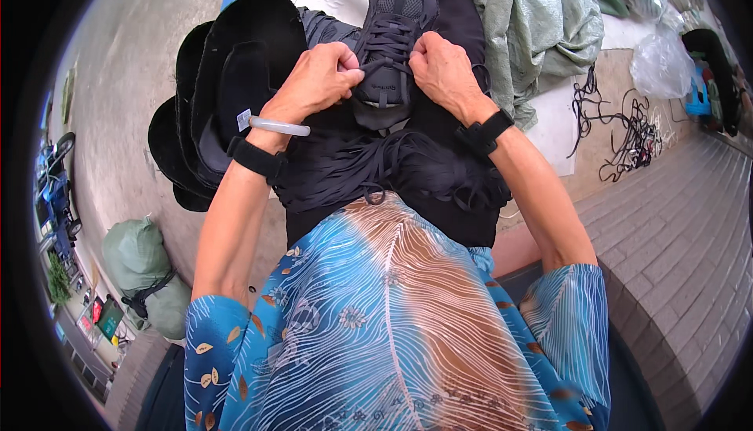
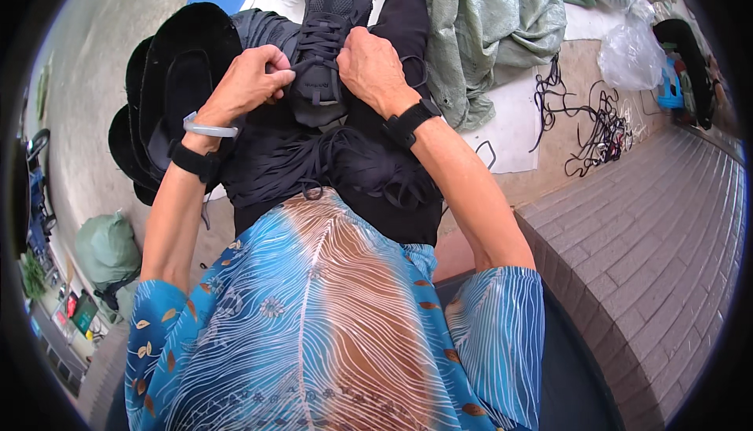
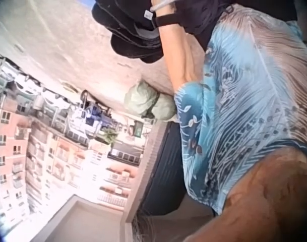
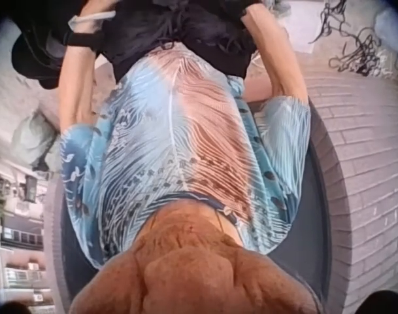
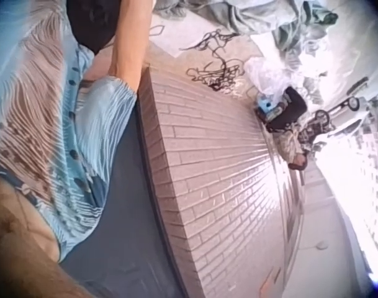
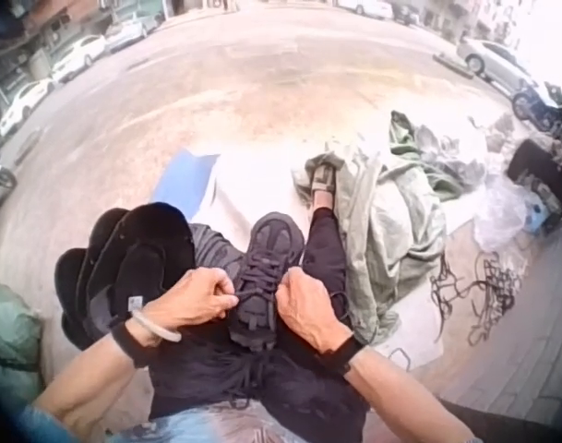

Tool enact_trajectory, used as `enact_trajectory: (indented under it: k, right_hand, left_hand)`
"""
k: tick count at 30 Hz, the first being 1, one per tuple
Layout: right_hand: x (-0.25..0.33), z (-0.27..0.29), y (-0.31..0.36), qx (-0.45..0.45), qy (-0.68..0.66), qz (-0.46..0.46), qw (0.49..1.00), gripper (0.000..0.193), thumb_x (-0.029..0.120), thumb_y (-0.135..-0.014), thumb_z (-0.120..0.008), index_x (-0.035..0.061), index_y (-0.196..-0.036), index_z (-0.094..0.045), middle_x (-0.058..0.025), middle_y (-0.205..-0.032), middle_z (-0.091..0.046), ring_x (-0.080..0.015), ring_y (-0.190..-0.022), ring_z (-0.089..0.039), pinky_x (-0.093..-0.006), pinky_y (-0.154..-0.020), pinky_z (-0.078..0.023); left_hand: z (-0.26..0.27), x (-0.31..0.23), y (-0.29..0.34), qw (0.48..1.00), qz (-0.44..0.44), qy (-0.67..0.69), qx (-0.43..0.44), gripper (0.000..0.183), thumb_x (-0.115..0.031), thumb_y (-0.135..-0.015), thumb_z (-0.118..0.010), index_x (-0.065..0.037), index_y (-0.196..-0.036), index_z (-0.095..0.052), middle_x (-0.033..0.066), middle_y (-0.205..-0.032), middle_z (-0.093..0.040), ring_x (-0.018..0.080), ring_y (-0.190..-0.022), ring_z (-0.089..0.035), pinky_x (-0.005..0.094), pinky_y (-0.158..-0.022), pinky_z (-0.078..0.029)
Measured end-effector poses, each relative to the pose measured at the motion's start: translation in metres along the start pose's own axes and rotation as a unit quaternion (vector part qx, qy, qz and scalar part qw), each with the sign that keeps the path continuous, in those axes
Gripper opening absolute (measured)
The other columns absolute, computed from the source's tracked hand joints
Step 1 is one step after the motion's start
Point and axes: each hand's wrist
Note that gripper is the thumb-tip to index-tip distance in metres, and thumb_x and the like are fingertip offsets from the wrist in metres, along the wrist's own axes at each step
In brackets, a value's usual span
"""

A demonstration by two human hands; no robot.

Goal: The recorder is sitting on the floor outdoors and lacing a black shoe.

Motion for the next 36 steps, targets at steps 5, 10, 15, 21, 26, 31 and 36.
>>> enact_trajectory:
  k: [5,10,15,21,26,31,36]
  right_hand:
    - [0.008,0.009,0.026,-0.019,0.026,0.113,0.993,0.032,0.022,-0.080,-0.067,0.0007,-0.096,-0.051,-0.0174,-0.088,-0.058,-0.0390,-0.075,-0.062,-0.0448,-0.070,-0.051]
    - [0.018,-0.002,0.036,-0.001,0.169,0.128,0.977,0.024,0.018,-0.081,-0.064,0.0011,-0.090,-0.049,-0.0170,-0.087,-0.057,-0.0315,-0.069,-0.065,-0.0393,-0.061,-0.054]
    - [0.006,-0.006,0.030,0.032,0.167,0.092,0.981,0.019,0.014,-0.082,-0.059,-0.0029,-0.088,-0.052,-0.0205,-0.084,-0.059,-0.0348,-0.074,-0.065,-0.0411,-0.066,-0.054]
    - [-0.015,-0.010,0.022,0.055,0.103,0.078,0.990,0.017,0.012,-0.083,-0.054,-0.0044,-0.084,-0.052,-0.0241,-0.084,-0.060,-0.0398,-0.084,-0.062,-0.0453,-0.074,-0.051]
    - [-0.013,-0.015,0.023,0.001,0.071,0.088,0.994,0.012,0.008,-0.079,-0.055,-0.0029,-0.080,-0.050,-0.0203,-0.072,-0.056,-0.0368,-0.075,-0.060,-0.0429,-0.069,-0.049]
    - [-0.002,0.003,0.033,-0.035,0.013,0.039,0.999,0.017,0.011,-0.081,-0.059,0.0000,-0.091,-0.051,-0.0190,-0.080,-0.057,-0.0391,-0.079,-0.059,-0.0451,-0.071,-0.049]
    - [0.013,0.010,0.036,-0.023,0.050,0.069,0.996,0.025,0.012,-0.080,-0.062,0.0046,-0.101,-0.051,-0.0165,-0.091,-0.056,-0.0396,-0.080,-0.060,-0.0459,-0.070,-0.049]
  left_hand:
    - [-0.002,0.000,-0.008,0.999,0.034,0.009,-0.040,0.025,-0.025,-0.084,-0.065,-0.001,-0.082,-0.060,0.0072,-0.061,-0.061,0.0141,-0.058,-0.062,0.0289,-0.057,-0.050]
    - [-0.013,0.007,-0.017,0.991,-0.058,-0.051,-0.111,0.030,-0.028,-0.083,-0.067,0.001,-0.080,-0.060,0.0137,-0.063,-0.061,0.0246,-0.062,-0.063,0.0365,-0.063,-0.050]
    - [-0.022,0.012,-0.025,0.990,-0.053,-0.069,-0.110,0.027,-0.025,-0.081,-0.066,0.001,-0.081,-0.062,0.0174,-0.071,-0.063,0.0314,-0.070,-0.063,0.0386,-0.067,-0.049]
    - [-0.018,0.008,-0.021,0.993,-0.045,-0.044,-0.103,0.027,-0.025,-0.081,-0.066,0.001,-0.080,-0.061,0.0162,-0.068,-0.061,0.0285,-0.067,-0.062,0.0378,-0.065,-0.048]
    - [-0.002,0.003,-0.019,0.991,-0.078,-0.042,-0.104,0.026,-0.023,-0.080,-0.067,0.002,-0.080,-0.059,0.0146,-0.067,-0.060,0.0260,-0.064,-0.059,0.0365,-0.063,-0.047]
    - [-0.002,0.008,-0.020,0.993,-0.047,-0.056,-0.094,0.021,-0.018,-0.079,-0.065,0.002,-0.079,-0.059,0.0152,-0.069,-0.061,0.0285,-0.067,-0.061,0.0374,-0.066,-0.048]
    - [-0.006,0.015,-0.021,0.991,-0.032,-0.064,-0.109,0.016,-0.015,-0.079,-0.063,0.001,-0.079,-0.059,0.0170,-0.072,-0.063,0.0334,-0.074,-0.064,0.0388,-0.070,-0.049]
Point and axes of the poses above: each hand's wrist, its own y-axis away from the middle knuckle, its own z-axis out of the back of the hand, x = y × z
